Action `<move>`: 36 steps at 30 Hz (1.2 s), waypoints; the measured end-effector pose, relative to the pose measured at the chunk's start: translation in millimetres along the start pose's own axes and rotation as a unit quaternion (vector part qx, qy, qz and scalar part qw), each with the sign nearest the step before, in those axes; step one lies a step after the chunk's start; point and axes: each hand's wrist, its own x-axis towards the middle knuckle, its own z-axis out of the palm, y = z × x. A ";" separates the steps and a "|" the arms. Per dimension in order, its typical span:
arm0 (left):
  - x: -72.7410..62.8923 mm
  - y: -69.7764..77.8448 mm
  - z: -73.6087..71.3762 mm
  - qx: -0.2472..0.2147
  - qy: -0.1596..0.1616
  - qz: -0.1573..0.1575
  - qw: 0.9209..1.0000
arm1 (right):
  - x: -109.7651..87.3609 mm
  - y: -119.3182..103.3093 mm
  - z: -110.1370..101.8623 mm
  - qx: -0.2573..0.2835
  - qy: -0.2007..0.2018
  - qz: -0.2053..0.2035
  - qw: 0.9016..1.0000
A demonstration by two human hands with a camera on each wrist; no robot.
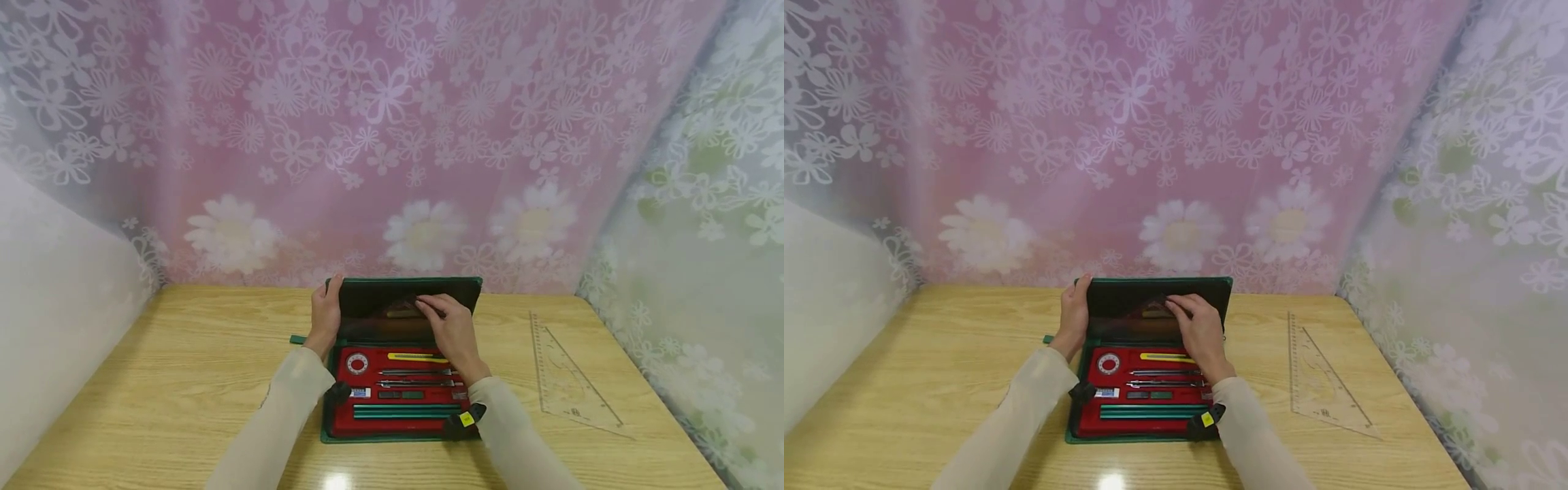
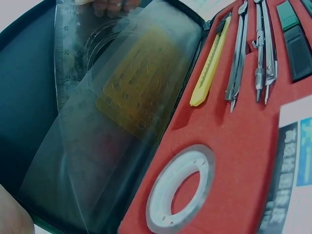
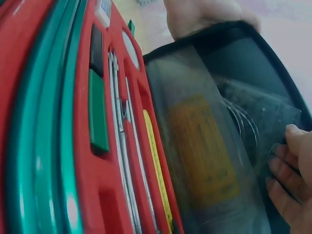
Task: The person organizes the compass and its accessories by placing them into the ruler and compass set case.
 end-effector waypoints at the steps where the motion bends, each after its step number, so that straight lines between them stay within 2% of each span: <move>1: 0.4 -0.2 0.3 0.000 0.002 -0.001 1.000 | -0.6 0.9 0.2 0.000 -0.001 0.003 1.000; 8: 2.6 0.7 3.5 0.002 0.001 0.002 1.000 | -4.3 2.5 -0.3 -0.028 0.005 0.001 1.000; 15: 1.6 -1.8 2.0 0.005 0.015 -0.015 1.000 | -18.2 7.3 -11.4 -0.008 -0.031 0.009 0.999; 19: 1.6 2.9 -0.7 0.006 0.010 -0.025 1.000 | -28.0 20.3 -30.8 0.020 0.001 0.004 1.000; 22: 2.9 4.1 -3.7 0.007 0.014 -0.025 1.000 | -35.1 36.2 -50.4 0.016 0.021 0.017 1.000; 27: 3.4 2.6 -6.7 0.011 0.021 -0.026 0.999 | -58.4 66.7 -94.4 -0.048 -0.036 0.069 0.996; 29: 2.3 3.8 -7.5 0.011 0.023 -0.026 0.999 | -69.6 76.1 -115.5 -0.081 -0.072 0.107 0.988; 31: 1.3 4.7 -8.2 0.010 0.024 -0.022 0.999 | -79.9 82.9 -136.7 -0.116 -0.100 0.159 0.975; 33: 0.7 5.1 -8.7 0.006 0.025 -0.019 0.999 | -89.7 86.4 -157.4 -0.163 -0.136 0.220 0.952; 36: 0.8 4.9 -8.8 0.000 0.019 -0.016 1.000 | -103.4 90.1 -184.0 -0.211 -0.186 0.301 0.911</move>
